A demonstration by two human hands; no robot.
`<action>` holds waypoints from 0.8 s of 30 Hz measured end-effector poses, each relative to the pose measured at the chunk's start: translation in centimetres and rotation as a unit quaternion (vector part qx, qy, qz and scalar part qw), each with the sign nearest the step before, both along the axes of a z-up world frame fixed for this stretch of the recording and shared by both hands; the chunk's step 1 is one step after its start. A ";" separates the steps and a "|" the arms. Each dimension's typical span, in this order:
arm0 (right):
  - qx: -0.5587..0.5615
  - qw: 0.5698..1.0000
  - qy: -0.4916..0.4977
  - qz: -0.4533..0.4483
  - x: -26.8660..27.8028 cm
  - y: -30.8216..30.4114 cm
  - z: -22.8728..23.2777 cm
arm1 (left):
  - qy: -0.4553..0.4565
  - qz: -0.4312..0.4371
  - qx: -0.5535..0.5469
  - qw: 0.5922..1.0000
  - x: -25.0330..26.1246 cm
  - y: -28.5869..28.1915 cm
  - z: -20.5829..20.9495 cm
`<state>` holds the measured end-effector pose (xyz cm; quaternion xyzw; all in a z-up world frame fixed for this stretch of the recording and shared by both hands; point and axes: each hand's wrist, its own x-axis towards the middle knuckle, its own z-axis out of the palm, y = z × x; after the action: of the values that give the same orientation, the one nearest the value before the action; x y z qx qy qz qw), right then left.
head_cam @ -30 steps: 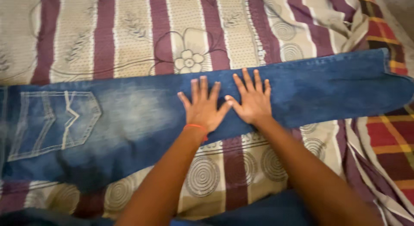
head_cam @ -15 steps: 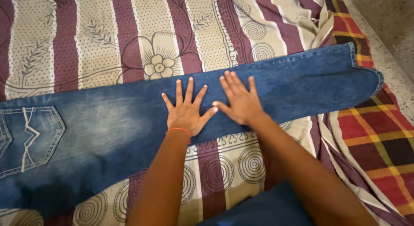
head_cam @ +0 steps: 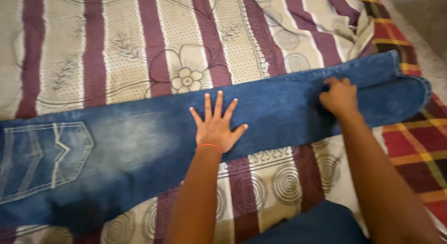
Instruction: The person folds a pair of blue jeans on a bed, smoothing the fabric and folding the legs and waistband to create a compact rectangle. They then place the folded jeans aside and begin folding a pair of black trousers.
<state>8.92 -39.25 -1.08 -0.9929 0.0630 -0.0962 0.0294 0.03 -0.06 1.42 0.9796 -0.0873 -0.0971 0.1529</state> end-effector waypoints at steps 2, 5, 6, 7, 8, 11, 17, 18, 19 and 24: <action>0.022 0.999 0.030 -0.029 0.1 -0.8 0.0 | 0.003 -0.001 0.001 1.000 -0.1 0.0 0.0; 0.033 0.988 0.138 -0.062 1.5 -1.0 1.6 | 0.000 0.000 0.000 1.000 -0.1 0.1 -0.1; 0.042 0.976 0.199 -0.085 2.8 -1.4 2.9 | -0.002 0.001 -0.001 1.000 0.0 0.1 -0.2; 0.050 0.959 0.259 -0.107 3.9 -1.4 3.8 | -0.004 0.001 -0.001 1.000 0.0 0.0 -0.2; 0.034 0.973 0.203 -0.105 4.5 -1.3 4.3 | -0.006 0.001 0.001 1.000 0.0 0.0 -0.3; -0.009 0.994 0.080 -0.079 4.9 -1.1 5.0 | -0.015 -0.001 0.000 1.000 0.0 0.2 -0.4; -0.066 0.998 -0.014 0.007 -0.8 2.8 2.2 | -0.017 0.001 -0.004 1.000 0.3 0.1 -0.1; -0.035 0.999 -0.033 0.023 -2.3 3.5 1.6 | -0.019 0.002 -0.003 1.000 0.1 0.1 -0.2; -0.003 0.998 -0.053 0.040 -3.6 4.2 1.0 | -0.017 0.003 -0.003 1.000 0.0 0.1 -0.3; -0.014 0.994 -0.004 0.104 -6.5 5.0 0.9 | -0.029 0.000 0.002 1.000 0.2 -0.1 -1.1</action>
<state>2.38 -34.21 -0.19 -0.9940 -0.0424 -0.0975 0.0255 0.21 -0.16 0.32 0.9823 -0.0920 -0.0686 0.1480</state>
